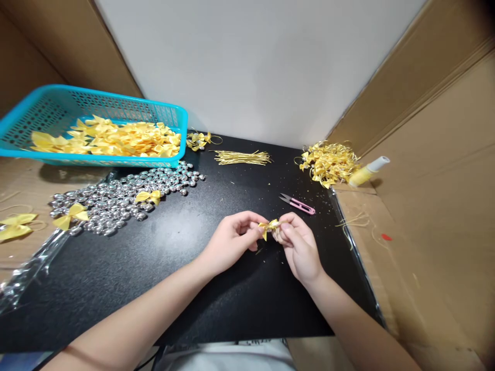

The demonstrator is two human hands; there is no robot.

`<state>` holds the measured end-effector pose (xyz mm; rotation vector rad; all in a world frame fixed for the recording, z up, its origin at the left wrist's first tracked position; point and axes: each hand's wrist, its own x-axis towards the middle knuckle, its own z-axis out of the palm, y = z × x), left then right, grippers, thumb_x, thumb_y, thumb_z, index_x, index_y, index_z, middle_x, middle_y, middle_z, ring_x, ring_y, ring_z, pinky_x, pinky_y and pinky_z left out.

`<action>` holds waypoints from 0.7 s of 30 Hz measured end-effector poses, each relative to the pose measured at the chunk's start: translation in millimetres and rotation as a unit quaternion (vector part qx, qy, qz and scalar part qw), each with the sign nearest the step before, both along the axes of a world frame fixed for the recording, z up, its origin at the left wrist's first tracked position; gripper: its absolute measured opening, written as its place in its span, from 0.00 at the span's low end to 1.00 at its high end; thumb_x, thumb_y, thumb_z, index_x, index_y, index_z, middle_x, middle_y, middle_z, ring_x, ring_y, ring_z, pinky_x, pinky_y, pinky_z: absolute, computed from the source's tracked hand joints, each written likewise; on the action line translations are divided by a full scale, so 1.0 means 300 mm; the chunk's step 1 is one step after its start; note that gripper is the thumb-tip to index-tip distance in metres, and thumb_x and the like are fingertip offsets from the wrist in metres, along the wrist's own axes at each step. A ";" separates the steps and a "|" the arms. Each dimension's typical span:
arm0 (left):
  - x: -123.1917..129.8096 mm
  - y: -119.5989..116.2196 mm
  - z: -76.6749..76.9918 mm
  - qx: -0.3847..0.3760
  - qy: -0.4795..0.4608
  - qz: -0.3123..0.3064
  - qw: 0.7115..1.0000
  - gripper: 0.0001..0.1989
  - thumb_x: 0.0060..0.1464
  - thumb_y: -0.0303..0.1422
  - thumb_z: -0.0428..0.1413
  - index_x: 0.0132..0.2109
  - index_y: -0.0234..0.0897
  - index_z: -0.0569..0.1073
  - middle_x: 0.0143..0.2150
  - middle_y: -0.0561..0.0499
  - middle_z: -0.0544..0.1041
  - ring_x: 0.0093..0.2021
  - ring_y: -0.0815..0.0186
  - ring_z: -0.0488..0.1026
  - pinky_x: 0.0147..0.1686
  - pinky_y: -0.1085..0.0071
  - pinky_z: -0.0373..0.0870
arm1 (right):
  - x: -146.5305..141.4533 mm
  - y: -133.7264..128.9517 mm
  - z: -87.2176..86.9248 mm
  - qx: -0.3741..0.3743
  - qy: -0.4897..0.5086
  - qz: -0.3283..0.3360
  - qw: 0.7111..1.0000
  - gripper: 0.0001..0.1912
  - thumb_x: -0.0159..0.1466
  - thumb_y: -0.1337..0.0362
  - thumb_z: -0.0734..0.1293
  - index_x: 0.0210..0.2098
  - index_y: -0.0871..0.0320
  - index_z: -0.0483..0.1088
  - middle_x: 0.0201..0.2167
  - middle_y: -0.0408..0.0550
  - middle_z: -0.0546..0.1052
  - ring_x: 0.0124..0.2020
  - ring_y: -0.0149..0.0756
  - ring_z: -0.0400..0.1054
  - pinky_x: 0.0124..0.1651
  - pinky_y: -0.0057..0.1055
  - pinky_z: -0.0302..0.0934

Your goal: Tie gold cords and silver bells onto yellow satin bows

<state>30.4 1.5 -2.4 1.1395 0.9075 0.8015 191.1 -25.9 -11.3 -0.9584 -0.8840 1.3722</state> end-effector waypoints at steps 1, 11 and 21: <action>-0.001 0.003 0.001 -0.009 -0.001 0.008 1.000 0.11 0.52 0.33 0.59 0.40 0.31 0.76 0.26 0.56 0.72 0.22 0.76 0.67 0.24 0.79 0.67 | 0.000 0.002 0.003 -0.001 0.006 -0.006 1.000 0.11 0.61 0.58 0.69 0.29 0.57 0.67 0.16 0.33 0.53 0.19 0.24 0.44 0.26 0.26 0.43; 0.004 0.005 0.018 -0.109 0.039 -0.008 0.993 0.06 0.46 0.28 0.55 0.31 0.31 0.75 0.23 0.56 0.73 0.21 0.75 0.71 0.25 0.78 0.72 | 0.015 -0.005 0.014 0.009 -0.013 -0.020 1.000 0.11 0.60 0.58 0.69 0.27 0.57 0.66 0.17 0.34 0.54 0.21 0.25 0.46 0.26 0.26 0.45; 0.010 -0.008 0.026 -0.135 -0.023 -0.049 0.989 0.10 0.47 0.32 0.60 0.37 0.32 0.73 0.26 0.54 0.77 0.19 0.75 0.71 0.23 0.78 0.72 | 0.008 -0.011 0.016 -0.006 -0.037 0.011 0.999 0.13 0.60 0.56 0.70 0.27 0.57 0.66 0.19 0.35 0.60 0.21 0.25 0.50 0.26 0.25 0.47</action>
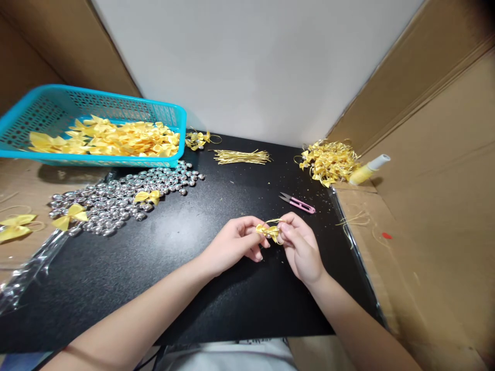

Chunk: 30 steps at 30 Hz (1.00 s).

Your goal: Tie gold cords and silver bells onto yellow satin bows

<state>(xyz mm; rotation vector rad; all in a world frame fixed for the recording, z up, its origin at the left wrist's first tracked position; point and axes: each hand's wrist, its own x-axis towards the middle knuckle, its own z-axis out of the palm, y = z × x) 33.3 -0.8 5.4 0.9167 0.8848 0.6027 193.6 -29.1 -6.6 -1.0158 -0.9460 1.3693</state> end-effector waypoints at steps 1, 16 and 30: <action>0.000 0.000 -0.001 0.000 -0.002 -0.005 1.000 0.11 0.46 0.32 0.61 0.38 0.32 0.73 0.27 0.53 0.77 0.20 0.75 0.71 0.23 0.78 0.72 | 0.000 0.001 0.000 0.000 0.000 -0.001 1.000 0.13 0.60 0.56 0.70 0.27 0.58 0.66 0.19 0.36 0.60 0.21 0.25 0.51 0.26 0.25 0.47; -0.002 0.020 -0.006 0.000 0.061 0.104 0.993 0.05 0.51 0.25 0.56 0.35 0.29 0.76 0.27 0.51 0.79 0.18 0.76 0.72 0.22 0.80 0.71 | 0.017 -0.053 0.024 0.204 -0.094 0.020 0.974 0.11 0.69 0.69 0.61 0.42 0.51 0.75 0.29 0.43 0.75 0.30 0.30 0.67 0.33 0.29 0.60; -0.013 0.040 -0.033 -0.013 0.095 0.082 0.992 0.07 0.52 0.32 0.57 0.32 0.30 0.74 0.25 0.51 0.78 0.17 0.74 0.72 0.20 0.78 0.70 | 0.029 -0.033 0.015 0.201 -0.159 0.065 0.964 0.08 0.67 0.69 0.66 0.40 0.47 0.73 0.33 0.41 0.82 0.37 0.33 0.72 0.42 0.34 0.64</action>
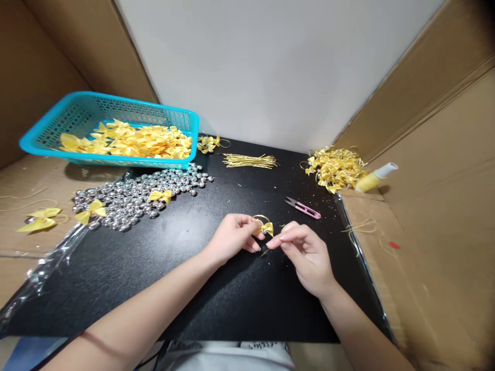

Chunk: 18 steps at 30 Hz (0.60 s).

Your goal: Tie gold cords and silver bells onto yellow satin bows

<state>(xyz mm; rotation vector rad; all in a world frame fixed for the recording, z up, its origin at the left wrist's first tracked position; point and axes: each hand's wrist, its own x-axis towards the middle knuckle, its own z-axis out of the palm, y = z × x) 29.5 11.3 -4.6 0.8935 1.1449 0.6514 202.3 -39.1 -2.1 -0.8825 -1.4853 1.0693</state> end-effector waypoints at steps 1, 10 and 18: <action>-0.001 0.002 -0.001 0.009 0.010 -0.003 1.000 0.08 0.53 0.32 0.57 0.31 0.31 0.74 0.25 0.51 0.78 0.17 0.74 0.72 0.19 0.78 0.70 | 0.002 0.002 0.002 0.011 -0.012 -0.008 1.000 0.08 0.67 0.69 0.66 0.39 0.48 0.74 0.32 0.42 0.82 0.37 0.34 0.70 0.41 0.34 0.64; -0.011 0.006 -0.012 0.108 0.125 -0.068 0.984 0.12 0.55 0.36 0.54 0.26 0.34 0.70 0.18 0.55 0.71 0.15 0.72 0.69 0.16 0.79 0.64 | 0.001 0.018 -0.003 0.015 -0.020 -0.032 0.999 0.05 0.66 0.66 0.66 0.36 0.50 0.75 0.32 0.45 0.81 0.41 0.38 0.71 0.45 0.39 0.66; -0.011 -0.013 -0.011 0.273 0.244 -0.094 0.926 0.12 0.57 0.33 0.51 0.27 0.36 0.72 0.19 0.52 0.75 0.18 0.68 0.71 0.24 0.75 0.63 | -0.015 0.031 -0.003 -0.023 0.015 -0.046 0.999 0.03 0.66 0.64 0.67 0.34 0.53 0.72 0.30 0.45 0.80 0.36 0.36 0.74 0.44 0.38 0.68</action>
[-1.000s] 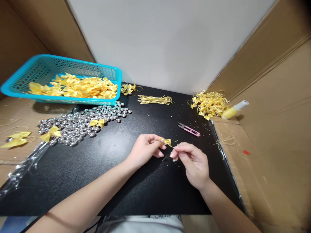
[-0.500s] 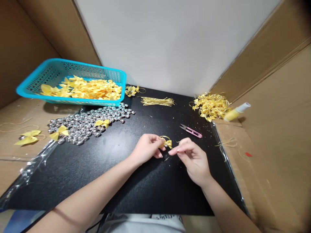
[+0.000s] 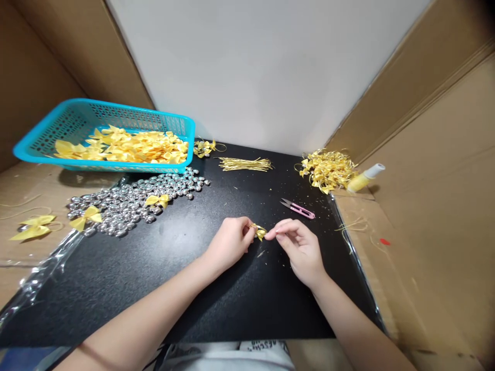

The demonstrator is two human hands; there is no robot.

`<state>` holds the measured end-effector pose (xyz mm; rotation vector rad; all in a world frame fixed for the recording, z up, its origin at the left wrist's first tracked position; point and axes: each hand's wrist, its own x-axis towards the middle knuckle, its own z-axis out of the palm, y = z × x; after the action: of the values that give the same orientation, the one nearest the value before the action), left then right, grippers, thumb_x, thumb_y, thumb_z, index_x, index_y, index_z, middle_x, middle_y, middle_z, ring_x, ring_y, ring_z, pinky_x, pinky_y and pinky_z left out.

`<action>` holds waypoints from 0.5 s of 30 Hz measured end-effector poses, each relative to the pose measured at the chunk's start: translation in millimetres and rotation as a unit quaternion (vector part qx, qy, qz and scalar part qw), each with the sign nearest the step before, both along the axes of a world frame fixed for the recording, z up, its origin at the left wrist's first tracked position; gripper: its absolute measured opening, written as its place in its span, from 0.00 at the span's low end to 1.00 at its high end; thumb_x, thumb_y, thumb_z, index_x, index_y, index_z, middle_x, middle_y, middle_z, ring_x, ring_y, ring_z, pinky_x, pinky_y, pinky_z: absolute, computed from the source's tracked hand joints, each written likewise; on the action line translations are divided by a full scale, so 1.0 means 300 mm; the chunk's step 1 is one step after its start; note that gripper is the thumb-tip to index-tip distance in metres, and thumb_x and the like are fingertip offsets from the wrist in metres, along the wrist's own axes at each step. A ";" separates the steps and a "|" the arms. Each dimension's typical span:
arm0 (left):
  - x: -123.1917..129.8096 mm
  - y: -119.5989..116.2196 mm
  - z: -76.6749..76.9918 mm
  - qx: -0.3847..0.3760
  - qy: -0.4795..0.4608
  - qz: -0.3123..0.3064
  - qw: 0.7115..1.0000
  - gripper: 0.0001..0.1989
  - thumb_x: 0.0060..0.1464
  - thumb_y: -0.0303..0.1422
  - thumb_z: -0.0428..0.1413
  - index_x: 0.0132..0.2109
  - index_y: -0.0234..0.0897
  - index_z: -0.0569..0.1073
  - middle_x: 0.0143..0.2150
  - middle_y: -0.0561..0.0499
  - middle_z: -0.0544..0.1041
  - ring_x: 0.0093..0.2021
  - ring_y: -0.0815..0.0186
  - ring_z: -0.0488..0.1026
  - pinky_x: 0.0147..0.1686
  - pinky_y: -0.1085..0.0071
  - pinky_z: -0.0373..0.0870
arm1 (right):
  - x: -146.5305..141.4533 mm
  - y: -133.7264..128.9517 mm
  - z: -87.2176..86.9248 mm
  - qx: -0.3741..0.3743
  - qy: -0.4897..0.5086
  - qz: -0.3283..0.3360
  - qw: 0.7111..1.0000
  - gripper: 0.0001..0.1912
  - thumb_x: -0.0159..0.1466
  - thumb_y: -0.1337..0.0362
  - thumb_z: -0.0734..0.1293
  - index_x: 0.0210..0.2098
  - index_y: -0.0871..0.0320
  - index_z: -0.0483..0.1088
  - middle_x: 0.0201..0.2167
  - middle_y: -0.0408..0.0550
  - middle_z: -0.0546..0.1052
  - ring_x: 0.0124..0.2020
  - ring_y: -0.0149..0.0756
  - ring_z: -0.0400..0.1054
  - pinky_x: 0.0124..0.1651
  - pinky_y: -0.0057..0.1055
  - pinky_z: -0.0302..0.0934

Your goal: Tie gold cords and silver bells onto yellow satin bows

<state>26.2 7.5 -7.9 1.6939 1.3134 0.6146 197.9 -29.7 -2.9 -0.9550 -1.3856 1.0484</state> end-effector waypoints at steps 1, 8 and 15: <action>0.000 -0.001 0.000 0.011 0.004 -0.002 1.000 0.11 0.56 0.32 0.51 0.27 0.36 0.72 0.19 0.52 0.75 0.18 0.68 0.71 0.24 0.75 0.62 | -0.002 0.001 0.000 -0.005 0.004 -0.004 1.000 0.03 0.65 0.63 0.67 0.34 0.53 0.72 0.30 0.45 0.80 0.36 0.36 0.75 0.44 0.38 0.68; -0.002 0.004 0.003 -0.033 0.002 -0.007 0.999 0.13 0.57 0.37 0.51 0.27 0.35 0.71 0.19 0.52 0.74 0.16 0.69 0.70 0.21 0.75 0.62 | -0.006 0.006 -0.001 -0.021 0.025 -0.038 0.999 0.04 0.64 0.61 0.69 0.33 0.54 0.72 0.31 0.45 0.81 0.36 0.36 0.75 0.44 0.36 0.69; -0.014 0.012 -0.006 -0.050 -0.053 0.023 0.997 0.12 0.52 0.36 0.57 0.42 0.35 0.70 0.20 0.59 0.70 0.16 0.71 0.68 0.20 0.76 0.62 | -0.005 0.025 -0.011 -0.048 0.020 -0.059 0.997 0.07 0.62 0.58 0.70 0.33 0.54 0.72 0.32 0.45 0.81 0.37 0.36 0.76 0.44 0.36 0.70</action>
<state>21.9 11.3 -9.6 1.5323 1.2900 0.6457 196.6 -22.2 -6.3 -1.0672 -1.2406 1.0463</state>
